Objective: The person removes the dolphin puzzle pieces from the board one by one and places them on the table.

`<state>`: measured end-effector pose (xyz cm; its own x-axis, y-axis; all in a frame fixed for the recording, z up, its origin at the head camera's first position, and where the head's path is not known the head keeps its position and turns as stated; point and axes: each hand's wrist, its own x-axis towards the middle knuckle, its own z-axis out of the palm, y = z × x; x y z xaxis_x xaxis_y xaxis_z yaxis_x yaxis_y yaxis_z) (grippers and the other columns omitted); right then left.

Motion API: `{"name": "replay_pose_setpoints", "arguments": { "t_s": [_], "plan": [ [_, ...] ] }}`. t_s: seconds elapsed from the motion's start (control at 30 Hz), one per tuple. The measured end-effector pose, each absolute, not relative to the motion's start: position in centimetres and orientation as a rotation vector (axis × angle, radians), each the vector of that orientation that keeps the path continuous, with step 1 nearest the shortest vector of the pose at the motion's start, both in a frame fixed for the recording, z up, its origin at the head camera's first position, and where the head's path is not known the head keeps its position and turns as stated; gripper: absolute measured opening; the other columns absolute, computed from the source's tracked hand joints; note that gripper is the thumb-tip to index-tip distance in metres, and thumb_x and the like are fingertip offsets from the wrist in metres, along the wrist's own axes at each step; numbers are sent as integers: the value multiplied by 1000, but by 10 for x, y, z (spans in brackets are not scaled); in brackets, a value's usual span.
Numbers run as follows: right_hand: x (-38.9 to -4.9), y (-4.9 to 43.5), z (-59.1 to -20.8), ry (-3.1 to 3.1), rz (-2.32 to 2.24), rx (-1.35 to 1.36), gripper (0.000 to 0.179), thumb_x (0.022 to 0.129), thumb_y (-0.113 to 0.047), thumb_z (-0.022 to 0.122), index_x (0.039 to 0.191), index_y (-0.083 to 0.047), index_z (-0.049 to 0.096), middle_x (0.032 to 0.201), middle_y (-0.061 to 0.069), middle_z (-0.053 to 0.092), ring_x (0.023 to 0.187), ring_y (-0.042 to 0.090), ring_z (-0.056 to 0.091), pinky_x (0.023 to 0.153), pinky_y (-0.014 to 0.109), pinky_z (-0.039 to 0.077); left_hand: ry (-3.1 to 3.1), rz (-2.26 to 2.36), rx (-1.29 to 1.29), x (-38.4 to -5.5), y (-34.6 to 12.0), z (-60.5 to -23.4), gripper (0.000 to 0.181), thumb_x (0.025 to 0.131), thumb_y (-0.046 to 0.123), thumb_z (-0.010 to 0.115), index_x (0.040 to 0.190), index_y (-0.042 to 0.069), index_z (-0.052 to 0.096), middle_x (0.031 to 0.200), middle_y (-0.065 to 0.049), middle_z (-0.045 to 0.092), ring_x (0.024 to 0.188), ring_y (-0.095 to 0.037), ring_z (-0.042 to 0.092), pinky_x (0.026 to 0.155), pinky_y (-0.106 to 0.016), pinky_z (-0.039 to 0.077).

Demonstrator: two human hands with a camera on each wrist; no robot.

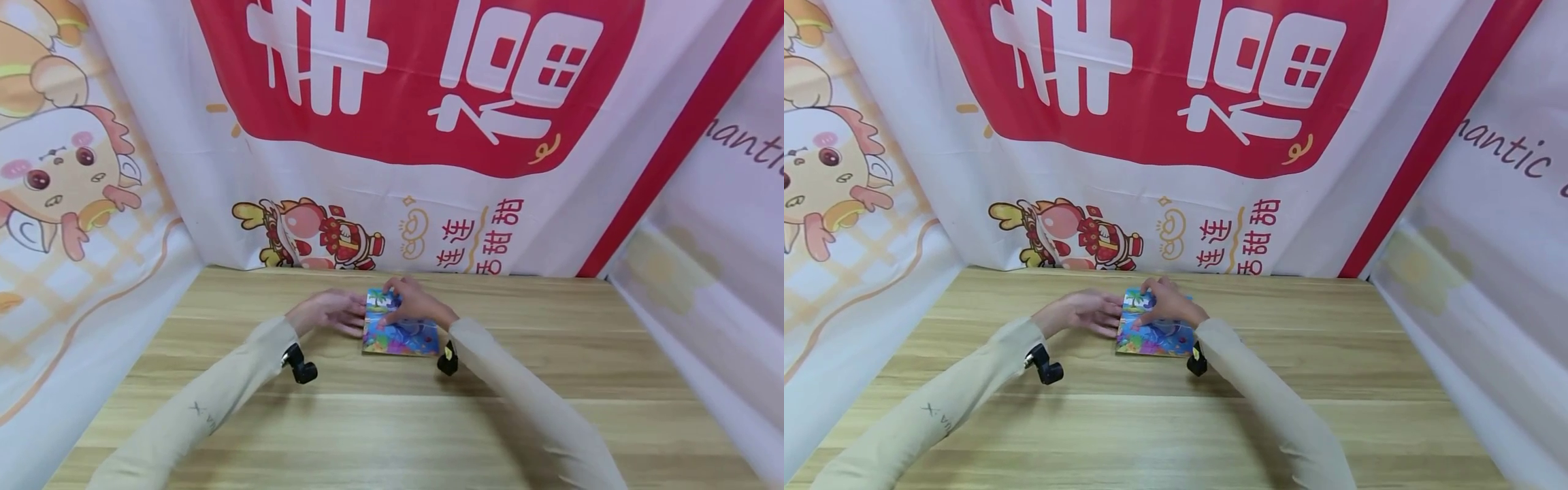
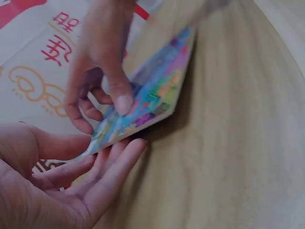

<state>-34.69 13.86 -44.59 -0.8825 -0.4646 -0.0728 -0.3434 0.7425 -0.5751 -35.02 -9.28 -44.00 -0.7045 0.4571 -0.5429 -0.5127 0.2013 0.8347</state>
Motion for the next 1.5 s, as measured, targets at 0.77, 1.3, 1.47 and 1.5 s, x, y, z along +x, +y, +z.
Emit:
{"name": "replay_pose_setpoints", "arguments": {
  "t_s": [0.77, 1.3, 1.47, 1.5],
  "plan": [
    [-358, 123, -457, 2726, -1063, -593, 50, 84, -11, 88, 121, -3, 55, 121, 18, 57, 111, 31, 53, 98, 44, 51, 1928, 1712, -86, -346, -96, -463, 46, 98, 1, 71, 142, -3, 57, 98, -8, 78, 77, -16, 74, 77, -36, 69],
    [-355, 134, -448, 2387, -1655, -233, 25, 94, 8, 65, 119, 7, 66, 95, 13, 67, 86, 24, 67, 77, 41, 69, 1911, 1783, -44, -341, -88, -474, 49, 96, 3, 73, 142, -5, 56, 106, -14, 77, 80, -17, 74, 80, -37, 69],
    [-356, 152, -447, 2194, -1806, -204, 31, 98, 8, 64, 129, 11, 62, 97, 12, 65, 90, 22, 67, 91, 50, 66, 1919, 1769, -43, -341, -92, -474, 47, 97, 1, 71, 141, -6, 56, 110, -16, 76, 80, -17, 74, 79, -36, 69],
    [-355, 158, -445, 2186, -1811, -208, 32, 98, 7, 64, 130, 11, 61, 100, 12, 66, 91, 23, 68, 93, 51, 66, 1922, 1769, -41, -341, -93, -474, 47, 97, 1, 70, 141, -6, 56, 111, -17, 76, 80, -17, 74, 79, -36, 69]
  ]
}}
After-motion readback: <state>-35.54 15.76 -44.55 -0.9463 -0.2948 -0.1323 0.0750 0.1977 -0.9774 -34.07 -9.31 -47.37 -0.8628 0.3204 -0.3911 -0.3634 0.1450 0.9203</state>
